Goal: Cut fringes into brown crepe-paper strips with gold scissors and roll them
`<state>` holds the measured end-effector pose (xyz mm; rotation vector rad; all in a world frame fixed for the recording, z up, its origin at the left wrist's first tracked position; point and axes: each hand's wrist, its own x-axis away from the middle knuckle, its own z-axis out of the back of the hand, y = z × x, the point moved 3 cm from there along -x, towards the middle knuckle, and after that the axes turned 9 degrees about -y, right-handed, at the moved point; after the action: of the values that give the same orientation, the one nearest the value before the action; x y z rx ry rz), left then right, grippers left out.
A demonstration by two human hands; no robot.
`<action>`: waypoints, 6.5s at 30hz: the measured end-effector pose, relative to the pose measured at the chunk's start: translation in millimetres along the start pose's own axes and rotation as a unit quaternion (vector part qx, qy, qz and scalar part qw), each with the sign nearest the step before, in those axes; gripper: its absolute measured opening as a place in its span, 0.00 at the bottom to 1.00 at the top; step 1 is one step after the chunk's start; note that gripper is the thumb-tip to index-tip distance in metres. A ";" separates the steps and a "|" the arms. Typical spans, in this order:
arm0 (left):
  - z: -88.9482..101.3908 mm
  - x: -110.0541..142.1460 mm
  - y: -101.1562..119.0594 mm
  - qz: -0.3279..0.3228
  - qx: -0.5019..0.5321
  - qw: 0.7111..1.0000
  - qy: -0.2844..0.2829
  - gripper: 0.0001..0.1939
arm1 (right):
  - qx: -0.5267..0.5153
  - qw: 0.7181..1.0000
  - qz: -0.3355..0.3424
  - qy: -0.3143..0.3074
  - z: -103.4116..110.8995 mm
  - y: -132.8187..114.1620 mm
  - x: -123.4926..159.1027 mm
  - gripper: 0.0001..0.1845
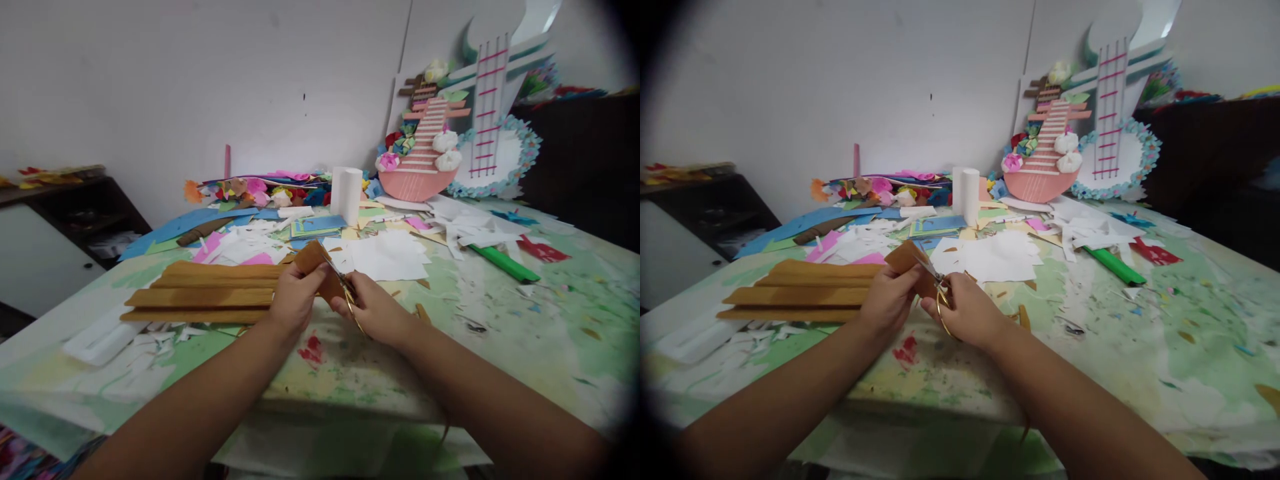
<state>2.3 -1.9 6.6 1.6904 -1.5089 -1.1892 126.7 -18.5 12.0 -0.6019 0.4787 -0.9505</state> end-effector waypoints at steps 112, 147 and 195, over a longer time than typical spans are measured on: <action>-7.5 21.1 8.0 0.185 -0.280 0.934 -0.124 0.13 | -0.313 0.948 0.044 0.030 11.2 5.1 -2.0 0.06; -19.7 15.0 -9.2 0.206 0.010 0.977 -0.051 0.06 | -0.509 0.822 -0.001 0.253 15.4 16.1 -2.6 0.10; -0.4 7.0 19.2 0.054 -0.059 0.996 -0.027 0.11 | 0.060 0.995 -0.074 0.001 11.7 -2.1 5.2 0.20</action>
<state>-6.4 -12.5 21.8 1.4926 -1.5115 -1.2497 135.3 -20.8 21.4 -0.5318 0.3803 -1.1124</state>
